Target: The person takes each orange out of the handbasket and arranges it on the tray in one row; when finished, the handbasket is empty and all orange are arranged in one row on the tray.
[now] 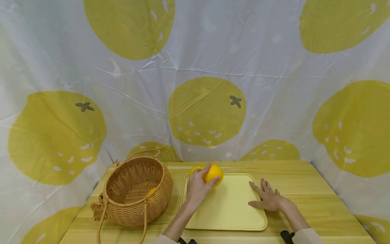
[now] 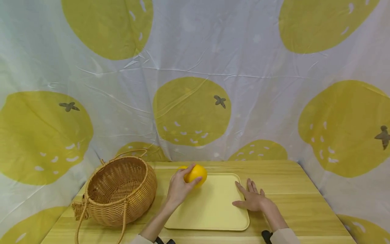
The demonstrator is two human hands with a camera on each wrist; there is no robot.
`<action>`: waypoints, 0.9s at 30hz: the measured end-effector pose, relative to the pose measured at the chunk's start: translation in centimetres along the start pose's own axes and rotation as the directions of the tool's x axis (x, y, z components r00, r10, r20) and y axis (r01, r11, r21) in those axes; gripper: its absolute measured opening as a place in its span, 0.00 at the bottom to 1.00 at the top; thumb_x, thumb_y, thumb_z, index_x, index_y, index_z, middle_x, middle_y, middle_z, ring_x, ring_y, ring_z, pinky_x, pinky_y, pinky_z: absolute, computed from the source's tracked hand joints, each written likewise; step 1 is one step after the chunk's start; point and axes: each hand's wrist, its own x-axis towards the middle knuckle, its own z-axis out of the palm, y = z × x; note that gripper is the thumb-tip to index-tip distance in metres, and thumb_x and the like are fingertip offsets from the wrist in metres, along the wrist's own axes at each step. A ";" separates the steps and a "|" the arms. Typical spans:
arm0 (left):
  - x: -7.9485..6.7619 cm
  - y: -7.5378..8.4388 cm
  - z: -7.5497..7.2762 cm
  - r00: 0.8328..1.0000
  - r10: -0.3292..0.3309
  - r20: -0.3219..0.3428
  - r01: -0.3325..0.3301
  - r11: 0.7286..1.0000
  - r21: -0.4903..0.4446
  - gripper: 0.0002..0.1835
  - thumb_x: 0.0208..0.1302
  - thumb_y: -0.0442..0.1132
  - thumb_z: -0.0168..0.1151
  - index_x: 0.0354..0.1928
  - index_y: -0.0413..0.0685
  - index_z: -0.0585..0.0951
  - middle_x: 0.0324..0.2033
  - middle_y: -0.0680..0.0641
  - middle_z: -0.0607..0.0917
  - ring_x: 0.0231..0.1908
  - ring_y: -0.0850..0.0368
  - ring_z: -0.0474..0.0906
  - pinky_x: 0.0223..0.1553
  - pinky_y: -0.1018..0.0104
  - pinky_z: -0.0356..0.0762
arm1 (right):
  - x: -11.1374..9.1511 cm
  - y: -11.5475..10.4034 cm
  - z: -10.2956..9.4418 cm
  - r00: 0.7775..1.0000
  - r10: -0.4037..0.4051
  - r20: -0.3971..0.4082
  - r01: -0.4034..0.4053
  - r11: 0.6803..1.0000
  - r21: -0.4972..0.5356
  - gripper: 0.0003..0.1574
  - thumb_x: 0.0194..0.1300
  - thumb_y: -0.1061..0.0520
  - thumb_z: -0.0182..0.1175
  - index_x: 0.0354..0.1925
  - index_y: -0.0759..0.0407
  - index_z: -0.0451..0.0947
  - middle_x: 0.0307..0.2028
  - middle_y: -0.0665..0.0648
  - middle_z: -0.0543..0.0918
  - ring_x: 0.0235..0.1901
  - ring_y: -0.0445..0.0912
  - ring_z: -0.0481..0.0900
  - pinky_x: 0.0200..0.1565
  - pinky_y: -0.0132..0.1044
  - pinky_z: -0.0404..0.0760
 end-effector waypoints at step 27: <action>-0.4 -1.5 6.1 0.975 -0.155 -0.162 0.179 0.973 0.145 0.29 0.59 0.46 0.78 0.63 0.47 0.84 0.43 0.32 0.84 0.40 0.38 0.83 0.41 0.44 0.84 | 0.1 0.1 0.0 1.000 -0.003 -0.008 0.003 1.000 -0.009 0.62 0.71 0.34 0.61 0.83 0.61 0.41 0.75 0.85 0.23 0.75 0.80 0.21 0.64 0.85 0.25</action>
